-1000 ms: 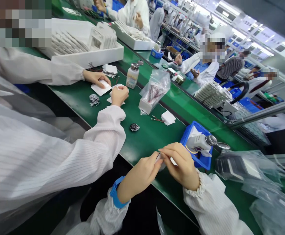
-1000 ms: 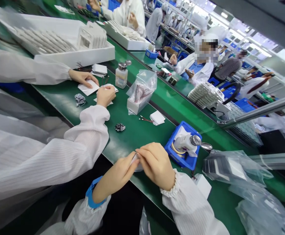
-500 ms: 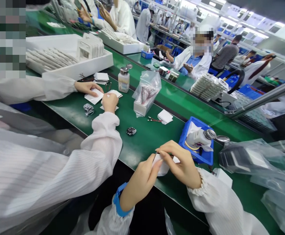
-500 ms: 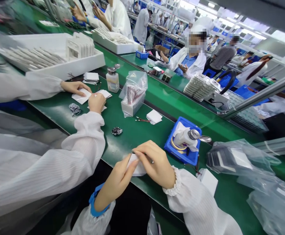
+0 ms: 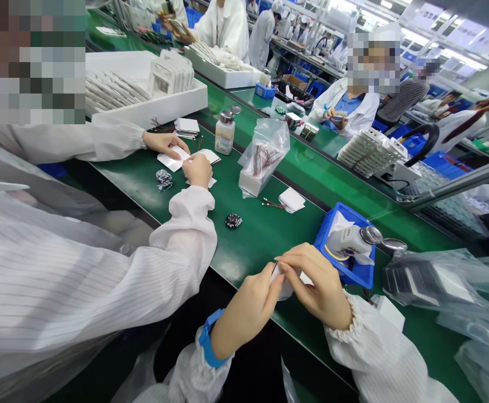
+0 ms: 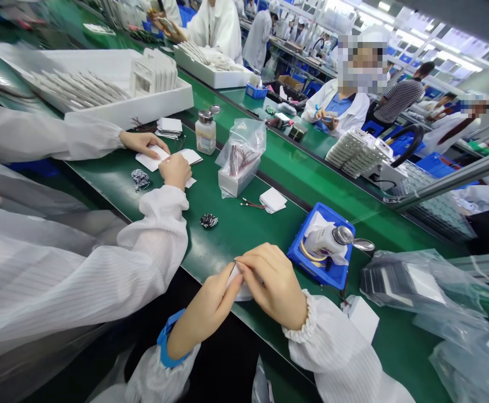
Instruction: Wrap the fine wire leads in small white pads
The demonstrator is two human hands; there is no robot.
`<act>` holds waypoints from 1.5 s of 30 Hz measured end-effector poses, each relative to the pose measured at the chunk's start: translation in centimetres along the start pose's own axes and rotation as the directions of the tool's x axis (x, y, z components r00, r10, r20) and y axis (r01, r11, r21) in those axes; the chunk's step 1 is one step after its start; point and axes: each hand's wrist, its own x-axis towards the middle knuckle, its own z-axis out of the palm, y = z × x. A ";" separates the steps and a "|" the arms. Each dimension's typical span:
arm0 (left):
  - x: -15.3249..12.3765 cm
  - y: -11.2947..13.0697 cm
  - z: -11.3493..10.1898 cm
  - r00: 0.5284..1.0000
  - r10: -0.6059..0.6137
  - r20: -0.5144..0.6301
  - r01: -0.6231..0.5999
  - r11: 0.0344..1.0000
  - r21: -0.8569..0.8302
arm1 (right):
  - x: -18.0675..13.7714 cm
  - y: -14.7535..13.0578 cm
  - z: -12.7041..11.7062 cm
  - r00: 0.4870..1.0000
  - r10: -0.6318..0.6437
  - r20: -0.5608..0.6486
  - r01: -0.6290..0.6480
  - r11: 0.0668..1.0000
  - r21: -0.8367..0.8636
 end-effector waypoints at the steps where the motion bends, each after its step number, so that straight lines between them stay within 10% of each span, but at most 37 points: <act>1: 0.0 -0.1 0.1 1.000 0.010 -0.019 -0.009 1.000 0.005 | -0.1 0.0 0.2 1.000 0.004 -0.013 -0.004 1.000 0.001; 11: 0.0 -0.2 0.0 0.999 0.004 -0.038 -0.006 0.999 -0.050 | -0.4 -0.5 1.2 0.975 0.202 -0.095 -0.184 0.967 0.176; 22: 0.0 -0.1 0.7 0.982 0.108 -0.153 -0.078 0.978 0.191 | -0.5 0.0 1.5 0.996 0.016 -0.085 -0.015 1.000 0.012; 45: 0.3 0.0 1.6 0.890 0.369 -0.269 -0.270 0.901 0.341 | -1.0 -1.2 2.1 0.925 0.211 -0.316 -0.118 0.951 0.287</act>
